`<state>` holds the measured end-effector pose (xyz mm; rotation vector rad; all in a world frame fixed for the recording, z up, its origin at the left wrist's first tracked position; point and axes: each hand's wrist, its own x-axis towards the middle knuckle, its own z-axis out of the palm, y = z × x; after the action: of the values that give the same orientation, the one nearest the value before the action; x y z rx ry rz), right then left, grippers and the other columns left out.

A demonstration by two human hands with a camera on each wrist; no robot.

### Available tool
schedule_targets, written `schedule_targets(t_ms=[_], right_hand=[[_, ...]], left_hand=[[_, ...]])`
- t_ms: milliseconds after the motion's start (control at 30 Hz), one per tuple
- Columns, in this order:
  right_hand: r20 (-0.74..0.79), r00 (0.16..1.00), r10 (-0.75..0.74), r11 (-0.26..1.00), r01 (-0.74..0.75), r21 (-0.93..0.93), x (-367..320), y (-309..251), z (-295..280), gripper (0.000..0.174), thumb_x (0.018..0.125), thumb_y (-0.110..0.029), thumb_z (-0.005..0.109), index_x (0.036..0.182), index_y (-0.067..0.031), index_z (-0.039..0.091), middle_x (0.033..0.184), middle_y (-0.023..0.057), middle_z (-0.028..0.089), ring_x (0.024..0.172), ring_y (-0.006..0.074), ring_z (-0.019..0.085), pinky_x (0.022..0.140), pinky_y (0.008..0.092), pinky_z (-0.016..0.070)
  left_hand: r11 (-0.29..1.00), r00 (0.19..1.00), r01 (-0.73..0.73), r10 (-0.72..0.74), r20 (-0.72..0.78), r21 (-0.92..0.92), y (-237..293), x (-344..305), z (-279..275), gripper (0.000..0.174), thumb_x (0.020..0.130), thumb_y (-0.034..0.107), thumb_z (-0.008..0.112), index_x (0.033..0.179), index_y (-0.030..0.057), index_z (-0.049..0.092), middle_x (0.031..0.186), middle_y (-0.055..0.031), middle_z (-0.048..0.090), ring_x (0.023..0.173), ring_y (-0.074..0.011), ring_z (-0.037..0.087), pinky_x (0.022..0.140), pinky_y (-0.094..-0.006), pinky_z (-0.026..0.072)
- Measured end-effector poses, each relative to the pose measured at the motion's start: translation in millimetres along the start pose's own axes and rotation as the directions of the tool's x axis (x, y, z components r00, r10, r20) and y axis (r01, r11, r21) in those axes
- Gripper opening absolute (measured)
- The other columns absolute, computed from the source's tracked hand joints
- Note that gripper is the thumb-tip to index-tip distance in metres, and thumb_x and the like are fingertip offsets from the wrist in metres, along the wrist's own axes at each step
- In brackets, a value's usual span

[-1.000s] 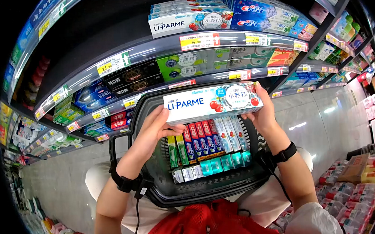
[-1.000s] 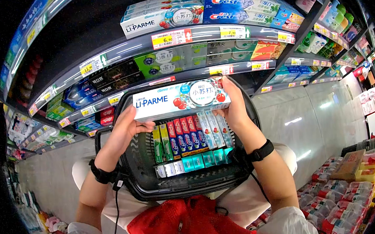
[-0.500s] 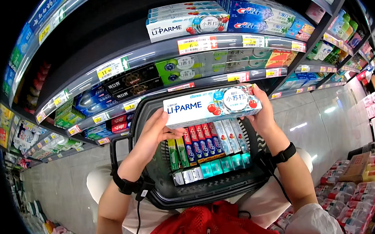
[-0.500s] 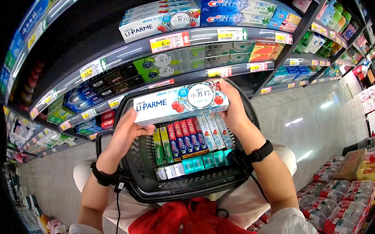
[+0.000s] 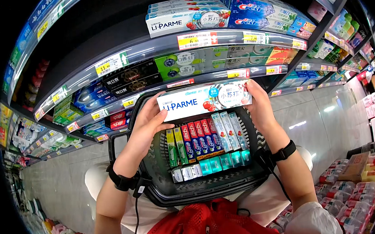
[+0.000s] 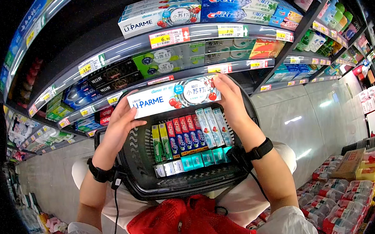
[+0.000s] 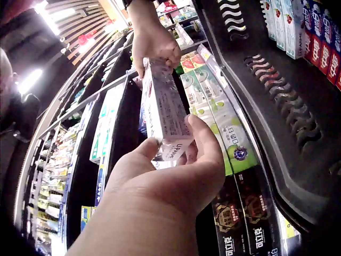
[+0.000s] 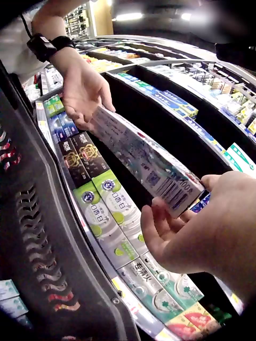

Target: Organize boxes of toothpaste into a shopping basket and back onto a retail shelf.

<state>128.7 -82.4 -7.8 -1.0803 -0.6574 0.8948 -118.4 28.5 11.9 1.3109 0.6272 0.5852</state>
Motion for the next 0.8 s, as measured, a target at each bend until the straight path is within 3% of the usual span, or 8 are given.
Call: schedule_targets(t_ms=[67,200,267,400,467,633,700,800], right_hand=[[0.023,0.999,0.022,0.998,-0.021,-0.053,2.4,3.7,-6.5,0.042,0.085,-0.029,0.051,0.115,-0.0004,0.048,0.103,0.0047,0.056,0.091,0.0095,0.053,0.074,0.0230,0.0404],[0.079,0.997,0.004,0.999,-0.001,-0.047,-0.5,-0.8,-1.5,0.045,0.084,-0.028,0.052,0.119,-0.0008,0.046,0.105,0.0053,0.056,0.092,0.0105,0.052,0.077,0.0247,0.0391],[0.090,0.996,0.023,0.992,-0.012,-0.122,-1.5,-2.0,-1.3,0.044,0.085,-0.023,0.048,0.121,0.0024,0.042,0.113,0.0095,0.053,0.104,0.0170,0.050,0.089,0.0315,0.0370],[0.075,0.997,0.019,0.992,-0.009,-0.129,-0.2,1.0,-1.8,0.044,0.085,-0.022,0.050,0.120,0.0025,0.042,0.113,0.0097,0.053,0.104,0.0171,0.050,0.089,0.0311,0.0367],[0.049,0.998,-0.042,0.994,0.046,-0.094,1.3,4.9,-1.3,0.041,0.083,-0.026,0.056,0.115,-0.0010,0.049,0.101,0.0042,0.057,0.090,0.0089,0.052,0.076,0.0230,0.0385],[0.038,0.998,0.048,0.994,-0.044,-0.103,-0.3,2.1,0.2,0.030,0.085,-0.028,0.054,0.100,-0.0024,0.054,0.089,0.0002,0.057,0.083,0.0057,0.051,0.072,0.0206,0.0381],[0.066,0.997,0.051,0.996,-0.046,-0.079,-1.4,4.4,1.0,0.027,0.086,-0.028,0.053,0.096,-0.0031,0.055,0.085,-0.0009,0.057,0.080,0.0049,0.050,0.072,0.0199,0.0379],[0.115,0.993,0.037,0.982,-0.015,-0.189,-1.2,12.4,-0.8,0.030,0.088,-0.029,0.049,0.089,-0.0005,0.056,0.080,-0.0003,0.054,0.078,0.0054,0.046,0.071,0.0200,0.0359]], left_hand=[[1.000,1.000,0.010,-0.010,-0.003,-0.003,-1.4,0.3,-1.6,0.047,0.087,0.018,0.049,0.129,0.0032,0.032,0.117,-0.0111,0.048,0.103,-0.0167,0.051,0.082,-0.0292,0.0454],[1.000,1.000,-0.005,0.005,0.008,0.012,-8.7,2.6,-6.7,0.051,0.084,0.013,0.054,0.129,0.0041,0.032,0.117,-0.0100,0.049,0.106,-0.0178,0.049,0.087,-0.0326,0.0427],[1.000,1.000,-0.018,0.018,0.006,0.024,-10.7,3.4,-7.1,0.050,0.084,0.013,0.054,0.129,0.0039,0.032,0.117,-0.0096,0.049,0.107,-0.0177,0.049,0.088,-0.0326,0.0419],[0.998,0.999,-0.038,0.038,-0.010,0.054,-11.3,4.0,-6.6,0.048,0.085,0.014,0.053,0.128,0.0031,0.033,0.117,-0.0087,0.049,0.107,-0.0169,0.048,0.089,-0.0325,0.0405],[0.999,1.000,-0.023,0.024,-0.012,0.041,-11.1,3.9,-7.2,0.046,0.086,0.014,0.052,0.127,0.0030,0.034,0.117,-0.0084,0.049,0.107,-0.0166,0.049,0.089,-0.0325,0.0407],[0.999,0.999,0.043,-0.043,-0.005,0.007,-14.6,5.8,-8.9,0.039,0.087,0.018,0.050,0.122,0.0034,0.041,0.111,-0.0068,0.052,0.102,-0.0139,0.050,0.087,-0.0285,0.0416],[0.987,0.999,-0.025,0.018,0.044,0.159,-18.2,4.9,-8.6,0.042,0.084,0.021,0.056,0.121,0.0047,0.043,0.105,-0.0083,0.054,0.097,-0.0128,0.051,0.082,-0.0265,0.0416],[0.954,0.973,-0.002,-0.067,0.220,0.301,-8.4,-1.7,-3.5,0.040,0.083,0.019,0.058,0.117,0.0019,0.047,0.101,-0.0083,0.056,0.094,-0.0130,0.051,0.082,-0.0272,0.0407]])
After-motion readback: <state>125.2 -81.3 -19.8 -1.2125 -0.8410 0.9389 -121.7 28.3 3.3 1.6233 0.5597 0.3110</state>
